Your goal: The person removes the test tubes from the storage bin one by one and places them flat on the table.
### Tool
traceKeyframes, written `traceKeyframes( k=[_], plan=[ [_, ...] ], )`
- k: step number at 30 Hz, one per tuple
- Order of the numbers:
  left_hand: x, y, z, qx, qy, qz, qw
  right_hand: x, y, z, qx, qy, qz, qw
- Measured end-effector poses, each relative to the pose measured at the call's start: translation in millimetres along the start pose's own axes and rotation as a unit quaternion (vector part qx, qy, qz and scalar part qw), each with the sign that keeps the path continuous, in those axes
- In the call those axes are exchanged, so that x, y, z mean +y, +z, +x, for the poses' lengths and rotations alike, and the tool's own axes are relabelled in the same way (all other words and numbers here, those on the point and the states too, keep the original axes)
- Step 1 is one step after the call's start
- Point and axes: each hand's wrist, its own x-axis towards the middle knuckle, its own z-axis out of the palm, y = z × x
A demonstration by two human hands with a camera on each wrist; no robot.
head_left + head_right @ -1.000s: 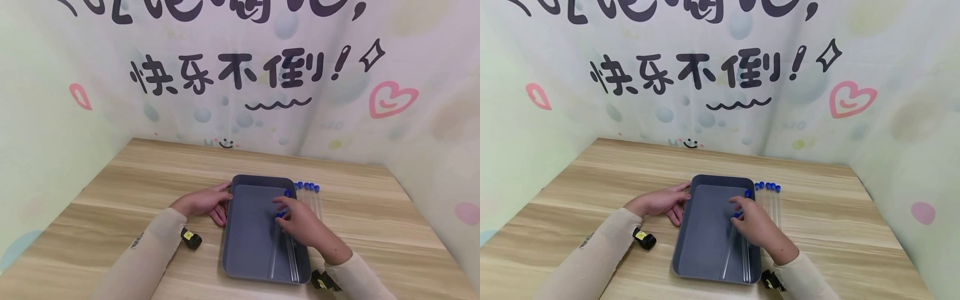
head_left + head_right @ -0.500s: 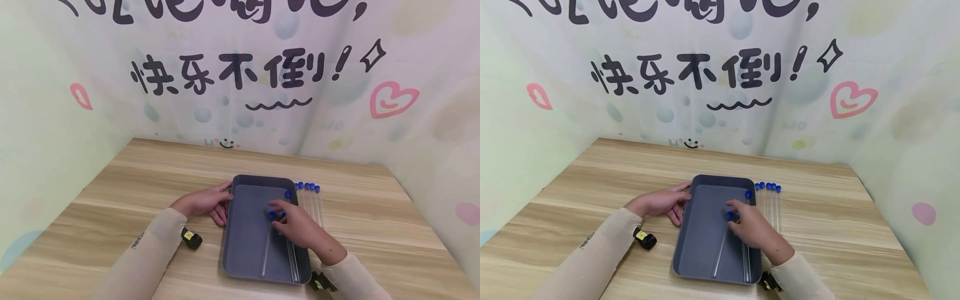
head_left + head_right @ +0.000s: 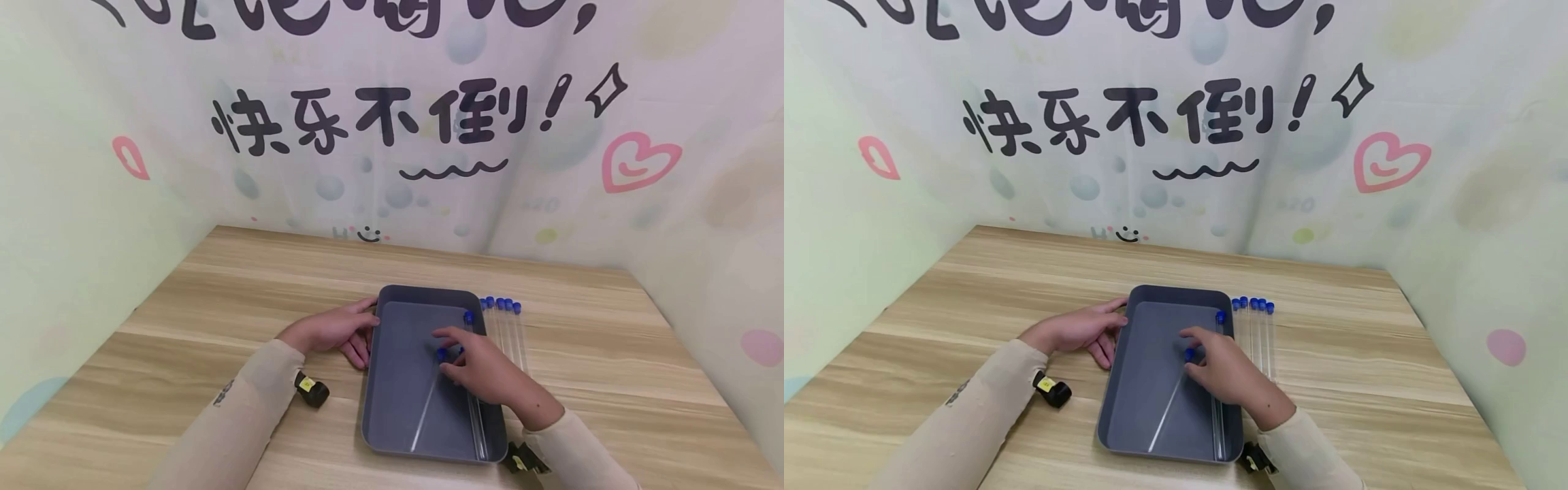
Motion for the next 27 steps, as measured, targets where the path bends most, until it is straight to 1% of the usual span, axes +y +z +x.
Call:
traceKeyframes(
  k=[5, 10, 16, 18, 21, 23, 27],
  plan=[
    [-0.3, -0.3, 0.4, 0.001, 0.001, 0.000, 1.0000, 1.9, 0.9, 0.3, 0.001, -0.005, 0.003, 1.000],
    [-0.5, -0.3, 0.1, 0.001, 0.003, -0.001, 1.0000, 1.6, 1.9, 1.4, 0.004, 0.002, -0.002, 1.000],
    [-0.8, -0.6, 0.0, 0.001, 0.004, -0.001, 1.0000, 0.0, 1.8, 1.9, 0.029, 0.010, -0.012, 0.999],
    [-1.1, -0.8, -0.1, 0.001, 0.004, -0.001, 1.0000, -0.5, 1.8, 2.1, 0.032, 0.008, -0.006, 0.999],
    [-1.6, -0.9, 0.0, 0.001, 0.006, -0.002, 1.0000, -0.4, 2.1, 2.0, 0.022, -0.003, 0.018, 1.000],
    [-2.1, -1.2, 0.3, 0.001, 0.006, -0.003, 1.0000, 0.3, 2.8, 1.5, 0.010, -0.007, 0.048, 0.999],
    [-2.2, -1.5, 0.7, 0.001, 0.006, -0.004, 1.0000, 1.4, 5.5, 1.3, -0.015, 0.001, 0.108, 0.994]
  ],
)
